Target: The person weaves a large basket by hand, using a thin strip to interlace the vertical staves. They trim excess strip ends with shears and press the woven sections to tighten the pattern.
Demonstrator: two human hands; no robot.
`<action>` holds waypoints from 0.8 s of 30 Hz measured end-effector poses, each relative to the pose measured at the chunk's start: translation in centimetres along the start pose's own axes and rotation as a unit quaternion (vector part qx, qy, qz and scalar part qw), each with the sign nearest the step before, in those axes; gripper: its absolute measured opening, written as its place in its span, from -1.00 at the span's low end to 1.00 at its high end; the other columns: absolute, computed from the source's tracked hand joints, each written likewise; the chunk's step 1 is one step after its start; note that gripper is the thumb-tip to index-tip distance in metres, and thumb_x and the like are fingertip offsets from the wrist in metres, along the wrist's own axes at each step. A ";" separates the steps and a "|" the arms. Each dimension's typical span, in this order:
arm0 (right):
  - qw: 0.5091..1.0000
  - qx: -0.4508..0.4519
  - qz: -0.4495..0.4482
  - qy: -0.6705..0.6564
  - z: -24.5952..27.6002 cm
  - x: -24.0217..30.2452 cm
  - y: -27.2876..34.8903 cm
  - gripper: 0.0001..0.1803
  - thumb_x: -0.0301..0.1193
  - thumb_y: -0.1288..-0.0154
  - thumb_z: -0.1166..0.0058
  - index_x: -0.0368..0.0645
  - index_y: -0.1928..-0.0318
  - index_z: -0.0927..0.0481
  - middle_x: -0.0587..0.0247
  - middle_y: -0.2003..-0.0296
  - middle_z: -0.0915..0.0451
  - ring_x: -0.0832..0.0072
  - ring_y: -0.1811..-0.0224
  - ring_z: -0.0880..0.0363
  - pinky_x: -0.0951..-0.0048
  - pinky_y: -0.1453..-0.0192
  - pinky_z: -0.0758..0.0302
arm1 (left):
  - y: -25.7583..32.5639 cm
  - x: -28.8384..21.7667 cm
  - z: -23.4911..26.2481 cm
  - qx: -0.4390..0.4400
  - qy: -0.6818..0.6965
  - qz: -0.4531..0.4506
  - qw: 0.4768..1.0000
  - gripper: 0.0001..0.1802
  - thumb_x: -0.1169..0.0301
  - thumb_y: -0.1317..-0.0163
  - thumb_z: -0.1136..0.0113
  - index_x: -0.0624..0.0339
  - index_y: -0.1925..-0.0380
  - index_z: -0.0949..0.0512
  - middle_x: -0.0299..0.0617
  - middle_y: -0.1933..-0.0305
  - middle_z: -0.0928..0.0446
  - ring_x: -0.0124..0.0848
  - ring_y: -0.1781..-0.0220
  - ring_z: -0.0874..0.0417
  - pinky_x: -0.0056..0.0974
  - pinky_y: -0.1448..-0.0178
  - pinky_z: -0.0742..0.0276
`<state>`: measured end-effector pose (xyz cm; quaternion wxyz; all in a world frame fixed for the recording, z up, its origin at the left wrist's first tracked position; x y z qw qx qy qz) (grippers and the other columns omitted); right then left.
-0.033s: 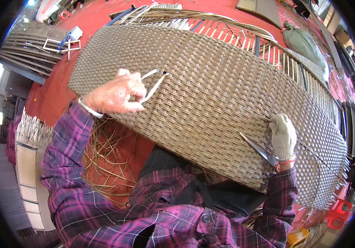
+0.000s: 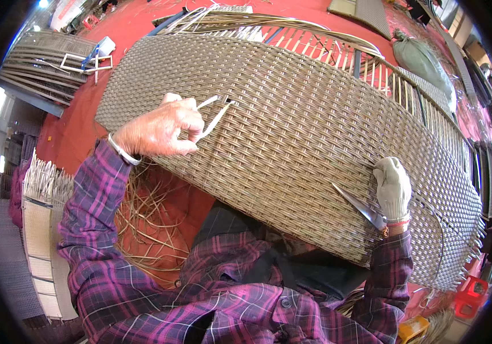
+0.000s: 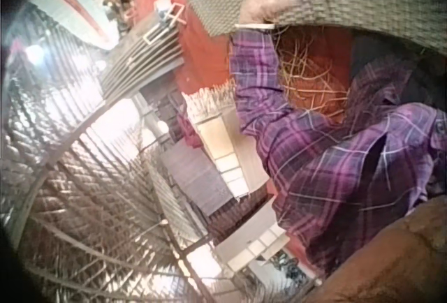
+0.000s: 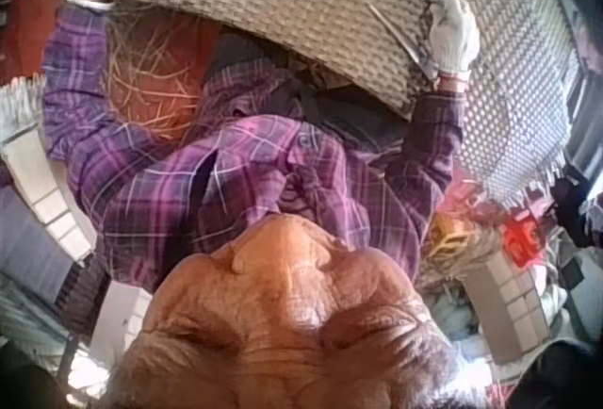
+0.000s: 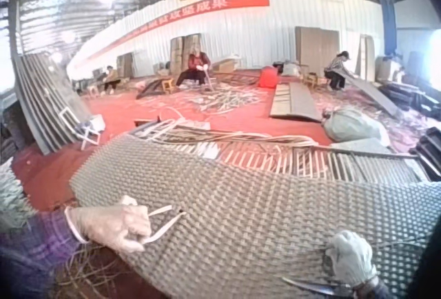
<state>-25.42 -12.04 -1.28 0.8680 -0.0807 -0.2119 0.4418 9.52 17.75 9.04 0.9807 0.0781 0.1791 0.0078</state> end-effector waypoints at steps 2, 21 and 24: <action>0.999 -0.004 0.015 -0.040 0.1 0.0 -0.1 -0.87 -0.43 -0.20 -0.24 -0.05 0.25 -0.57 0.23 0.28 -0.58 0.16 0.25 -0.62 0.21 0.21 -0.53 | -1.7 -0.3 0.6 -0.001 0.123 -0.002 0.992 -0.87 0.41 -0.08 -0.36 0.13 0.48 -0.56 -0.37 0.34 -0.60 -0.38 0.12 -0.57 -0.16 -0.13 -0.41; 0.913 0.192 -0.077 -0.351 2.7 0.2 -0.4 -0.88 -0.58 0.02 -0.31 -0.35 0.42 -0.63 0.17 0.13 -0.61 0.41 0.10 -0.57 0.39 0.02 -0.50 | -3.3 3.7 0.4 0.062 0.214 0.251 0.942 -0.69 0.31 -0.28 -0.34 0.33 0.56 -0.66 -0.26 0.48 -0.60 -0.57 0.43 -0.62 -0.42 0.39 -0.53; 0.867 0.228 -0.069 -0.437 3.0 0.6 -1.5 -0.83 -0.58 -0.04 -0.30 -0.37 0.30 -0.68 0.13 -0.01 -0.62 0.44 -0.01 -0.56 0.39 -0.08 -0.50 | -3.6 2.6 0.6 0.159 0.176 0.077 0.968 -0.67 0.29 -0.26 -0.35 0.34 0.55 -0.66 -0.30 0.52 -0.57 -0.53 0.39 -0.61 -0.36 0.36 -0.51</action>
Point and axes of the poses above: each hand's wrist, its own y-axis away from the middle knuckle, its own z-axis out of the back of the hand, x = y × z, the point moved 2 cm from there along -y, towards the middle knuckle
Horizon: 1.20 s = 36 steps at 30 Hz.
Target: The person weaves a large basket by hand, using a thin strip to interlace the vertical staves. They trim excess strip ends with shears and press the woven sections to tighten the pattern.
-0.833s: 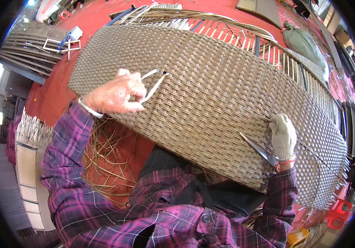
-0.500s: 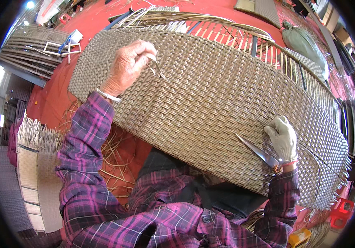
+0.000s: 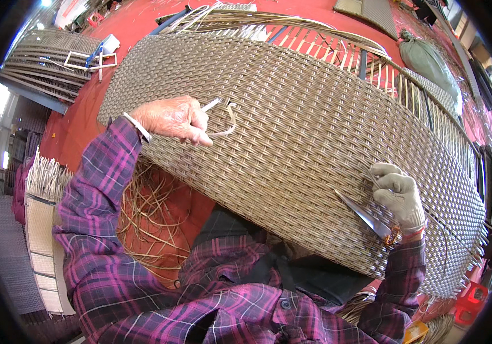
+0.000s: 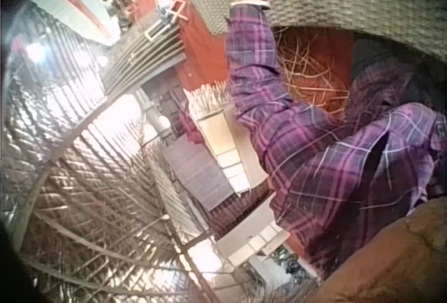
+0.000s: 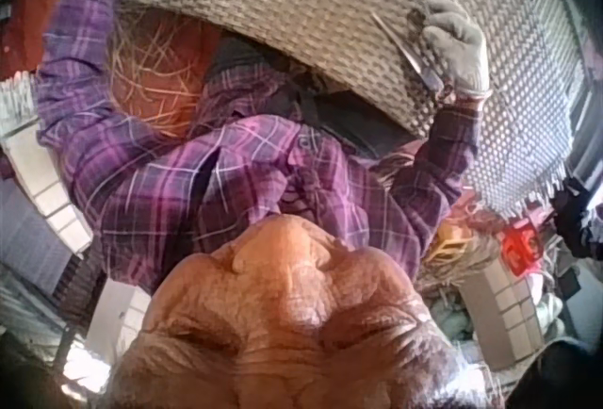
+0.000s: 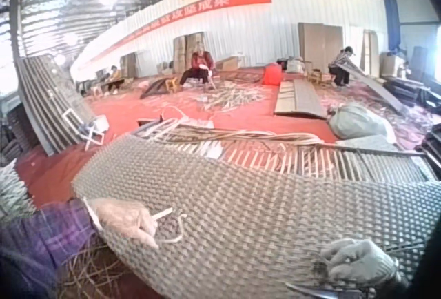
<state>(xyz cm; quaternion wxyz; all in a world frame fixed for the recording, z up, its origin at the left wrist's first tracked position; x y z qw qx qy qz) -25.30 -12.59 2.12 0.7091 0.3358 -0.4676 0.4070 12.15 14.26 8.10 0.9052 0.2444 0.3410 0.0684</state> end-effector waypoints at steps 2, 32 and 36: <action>0.998 0.062 0.003 -0.027 -0.3 0.4 -0.8 -0.79 -0.56 -0.09 -0.30 -0.37 0.22 -0.70 0.11 -0.05 -0.63 0.43 -0.03 -0.58 0.39 -0.11 -0.51 | -0.1 0.4 1.1 -0.017 0.062 -0.077 0.995 -0.68 0.26 -0.31 -0.30 0.35 0.44 -0.68 -0.30 0.44 -0.57 -0.51 0.32 -0.59 -0.33 0.22 -0.48; 0.890 -0.205 -0.074 0.401 10.1 -10.0 17.5 -0.75 -0.53 -0.14 -0.20 -0.27 0.51 -0.35 0.16 0.56 -0.30 0.32 0.51 -0.28 0.28 0.37 -0.27 | -8.9 -4.3 -17.6 -0.492 -0.192 -0.128 0.839 -0.56 0.60 -0.09 -0.24 0.06 -0.02 -0.66 -0.30 -0.18 -0.54 -0.27 -0.10 -0.51 -0.13 -0.21 -0.41; 0.921 -0.264 -0.135 0.251 9.3 -9.6 17.5 -0.77 -0.60 -0.13 -0.17 -0.29 0.50 -0.34 0.20 0.46 -0.37 0.39 0.42 -0.33 0.33 0.27 -0.31 | -7.7 -4.5 -18.8 -0.505 -0.152 -0.126 0.840 -0.69 0.60 -0.16 -0.27 0.20 0.06 -0.67 -0.19 -0.15 -0.58 -0.22 -0.07 -0.54 -0.17 -0.13 -0.46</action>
Point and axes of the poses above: each hand's wrist, its own y-axis away from the middle knuckle, its own z-axis out of the back of the hand, x = y × z, the point moved 2 cm from there along -y, towards the middle knuckle
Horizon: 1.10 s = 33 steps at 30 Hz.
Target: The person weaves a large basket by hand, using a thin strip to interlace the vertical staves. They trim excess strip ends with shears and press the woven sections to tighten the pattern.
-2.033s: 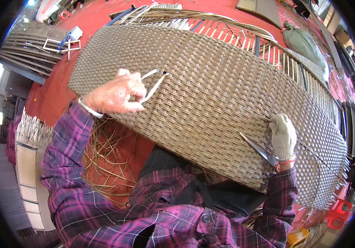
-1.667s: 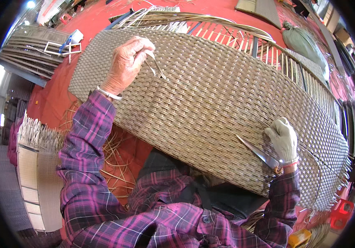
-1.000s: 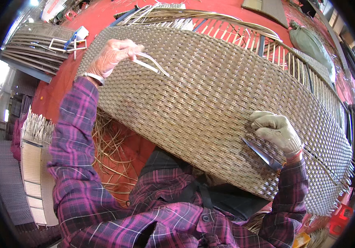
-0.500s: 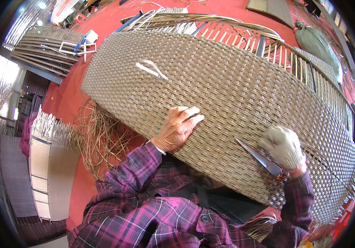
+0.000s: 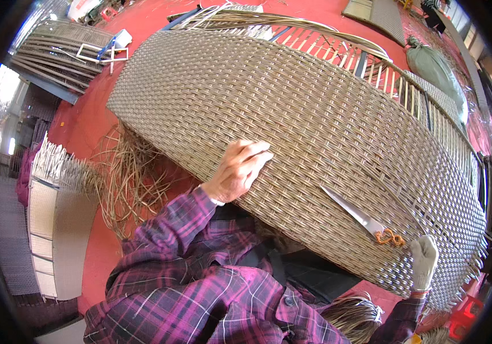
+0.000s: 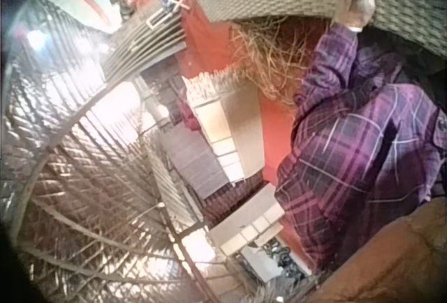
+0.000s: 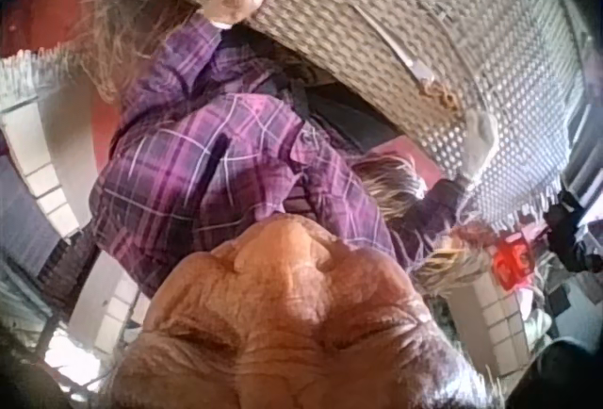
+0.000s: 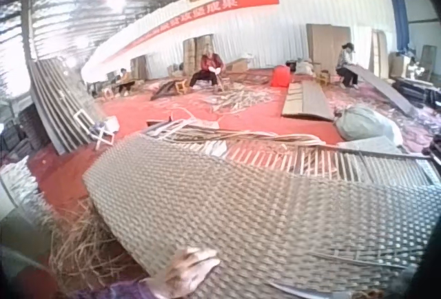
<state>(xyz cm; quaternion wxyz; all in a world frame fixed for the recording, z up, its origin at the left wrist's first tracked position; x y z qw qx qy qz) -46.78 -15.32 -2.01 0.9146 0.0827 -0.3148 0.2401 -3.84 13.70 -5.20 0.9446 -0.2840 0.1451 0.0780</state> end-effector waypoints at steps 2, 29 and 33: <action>0.997 -0.016 0.068 -0.020 -0.4 0.4 1.0 -0.78 -0.64 -0.15 -0.14 -0.30 0.49 -0.33 0.19 0.35 -0.43 0.39 0.31 -0.37 0.37 0.16 -0.36 | 2.3 -1.7 1.2 -0.043 0.050 0.003 0.998 -0.67 0.58 -0.13 -0.30 0.21 0.05 -0.66 -0.19 -0.05 -0.61 -0.24 0.03 -0.55 -0.14 -0.10 -0.48; 0.952 -0.181 0.243 -0.026 -3.5 3.4 2.9 -0.78 -0.32 -0.04 -0.41 -0.06 0.49 -0.58 0.36 0.34 -0.64 0.25 0.23 -0.60 0.24 0.16 -0.51 | 7.5 -5.0 -2.4 -0.240 0.626 0.581 0.461 -0.80 0.24 -0.33 -0.36 0.05 0.20 -0.59 -0.48 0.31 -0.61 -0.61 0.66 -0.23 -0.43 0.42 -0.31; 0.955 -0.086 0.279 -0.048 -2.6 2.2 2.8 -0.77 -0.32 -0.03 -0.41 -0.06 0.46 -0.57 0.40 0.20 -0.63 0.30 0.09 -0.59 0.26 -0.03 -0.45 | 7.4 -5.0 -3.5 -0.296 0.559 0.576 0.518 -0.72 0.17 -0.35 -0.33 0.06 0.07 -0.61 -0.47 0.19 -0.64 -0.62 0.59 -0.31 -0.48 0.35 -0.39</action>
Point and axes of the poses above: each hand's wrist, its own y-axis away from the middle knuckle, its own z-axis out of the back of the hand, x = y × z, the point moved 2 cm from there along -y, towards the middle knuckle
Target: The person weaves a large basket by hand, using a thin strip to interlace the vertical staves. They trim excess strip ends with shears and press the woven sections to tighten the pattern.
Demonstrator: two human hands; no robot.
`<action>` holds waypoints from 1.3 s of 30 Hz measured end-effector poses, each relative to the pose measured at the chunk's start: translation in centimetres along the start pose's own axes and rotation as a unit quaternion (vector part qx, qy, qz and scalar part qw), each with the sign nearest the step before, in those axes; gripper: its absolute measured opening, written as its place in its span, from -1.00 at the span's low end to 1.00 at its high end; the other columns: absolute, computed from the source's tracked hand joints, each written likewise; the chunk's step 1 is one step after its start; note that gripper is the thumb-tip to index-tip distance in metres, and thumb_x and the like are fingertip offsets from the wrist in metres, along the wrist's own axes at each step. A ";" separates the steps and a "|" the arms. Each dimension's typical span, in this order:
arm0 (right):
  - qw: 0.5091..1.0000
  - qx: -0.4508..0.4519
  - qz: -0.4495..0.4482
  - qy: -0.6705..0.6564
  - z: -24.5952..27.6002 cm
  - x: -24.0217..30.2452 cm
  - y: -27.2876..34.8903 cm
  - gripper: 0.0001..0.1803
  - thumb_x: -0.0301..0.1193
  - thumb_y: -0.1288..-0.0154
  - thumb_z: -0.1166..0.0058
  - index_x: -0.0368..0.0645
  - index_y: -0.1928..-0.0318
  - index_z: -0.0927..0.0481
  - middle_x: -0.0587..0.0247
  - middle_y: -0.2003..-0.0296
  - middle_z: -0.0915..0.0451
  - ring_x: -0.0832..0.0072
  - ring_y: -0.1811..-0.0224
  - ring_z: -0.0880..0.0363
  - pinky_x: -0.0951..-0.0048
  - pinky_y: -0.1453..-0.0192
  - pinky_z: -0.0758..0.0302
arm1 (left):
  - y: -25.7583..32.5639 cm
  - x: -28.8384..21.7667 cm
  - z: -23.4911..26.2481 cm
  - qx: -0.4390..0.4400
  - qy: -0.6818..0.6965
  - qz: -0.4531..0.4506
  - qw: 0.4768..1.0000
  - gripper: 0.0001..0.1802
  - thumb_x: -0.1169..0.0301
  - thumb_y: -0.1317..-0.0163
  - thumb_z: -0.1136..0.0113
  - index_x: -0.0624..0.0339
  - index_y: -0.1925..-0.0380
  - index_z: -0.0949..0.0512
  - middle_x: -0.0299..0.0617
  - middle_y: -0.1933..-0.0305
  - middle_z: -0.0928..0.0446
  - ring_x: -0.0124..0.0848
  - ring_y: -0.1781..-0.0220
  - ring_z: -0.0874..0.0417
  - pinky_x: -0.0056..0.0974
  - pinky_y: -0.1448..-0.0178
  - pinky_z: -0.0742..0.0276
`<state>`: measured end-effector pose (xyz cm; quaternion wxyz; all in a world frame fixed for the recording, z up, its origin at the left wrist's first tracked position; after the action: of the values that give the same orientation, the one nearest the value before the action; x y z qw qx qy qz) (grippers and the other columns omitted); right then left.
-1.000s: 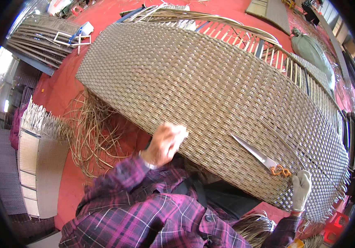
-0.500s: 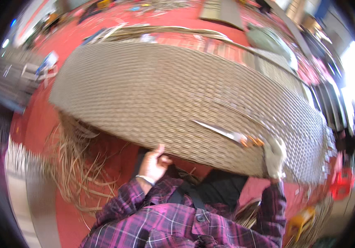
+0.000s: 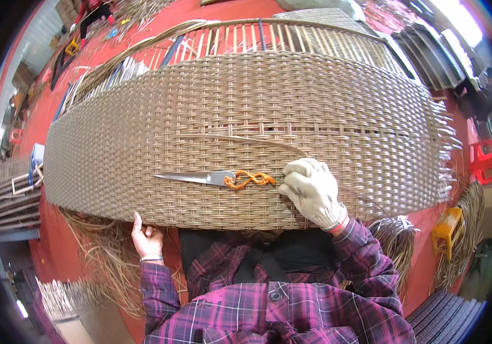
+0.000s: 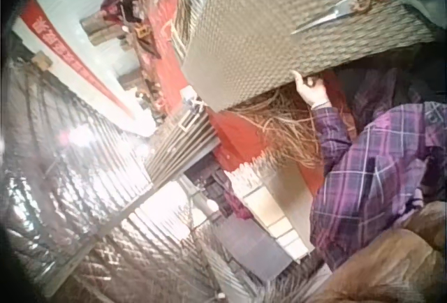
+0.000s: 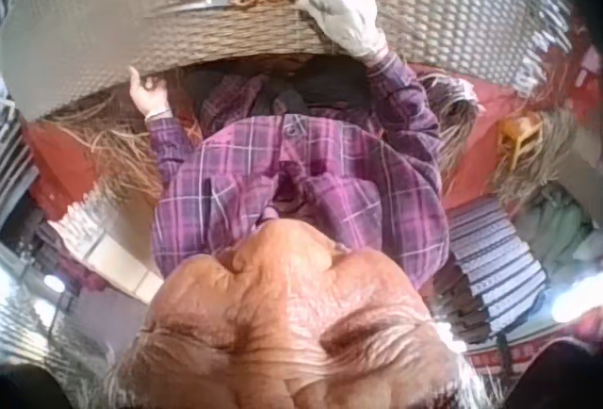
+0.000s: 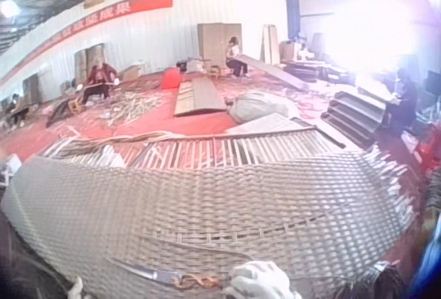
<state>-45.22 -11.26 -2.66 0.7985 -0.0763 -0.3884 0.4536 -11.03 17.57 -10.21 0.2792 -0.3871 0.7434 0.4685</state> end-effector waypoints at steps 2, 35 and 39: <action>1.000 0.014 0.006 0.008 0.3 0.0 0.1 -0.79 -0.33 -0.04 -0.41 -0.05 0.45 -0.59 0.40 0.17 -0.62 0.29 0.07 -0.59 0.26 -0.06 -0.45 | 0.3 0.3 0.0 0.004 -0.007 -0.012 1.000 -0.66 0.14 -0.37 -0.30 0.06 -0.01 -0.62 -0.45 0.09 -0.66 -0.61 0.53 -0.36 -0.49 0.30 -0.41; 0.954 0.132 -0.267 -0.023 18.0 -0.7 -0.8 -0.79 -0.38 -0.27 -0.23 -0.28 0.42 -0.62 0.43 0.56 -0.45 0.65 0.48 -0.35 0.48 0.38 -0.31 | 4.5 -20.3 -15.8 0.396 -0.609 -0.338 0.598 -0.49 0.02 -0.43 -0.20 0.21 0.54 -0.64 -0.33 0.62 -0.43 -0.57 0.58 -0.40 -0.35 0.43 -0.35; 0.952 0.255 -0.137 -0.103 6.9 3.8 -4.1 -0.77 -0.34 -0.26 -0.27 -0.26 0.43 -0.67 0.34 0.63 -0.45 0.63 0.57 -0.37 0.43 0.47 -0.33 | 0.5 -16.8 -9.9 0.155 -0.861 -0.366 0.317 -0.73 0.13 -0.25 -0.25 0.00 0.52 -0.65 -0.32 0.43 -0.63 -0.28 0.25 -0.63 -0.02 -0.08 -0.12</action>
<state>-46.21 -12.26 6.08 0.8014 0.2311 -0.3466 0.4292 -2.87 13.93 7.12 0.9603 0.0519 -0.0737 0.2641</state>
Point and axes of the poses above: each hand's wrist, its own y-axis away from the middle knuckle, its own z-axis out of the back of the hand, x = y × z, the point moved 2 cm from there along -y, towards the middle knuckle
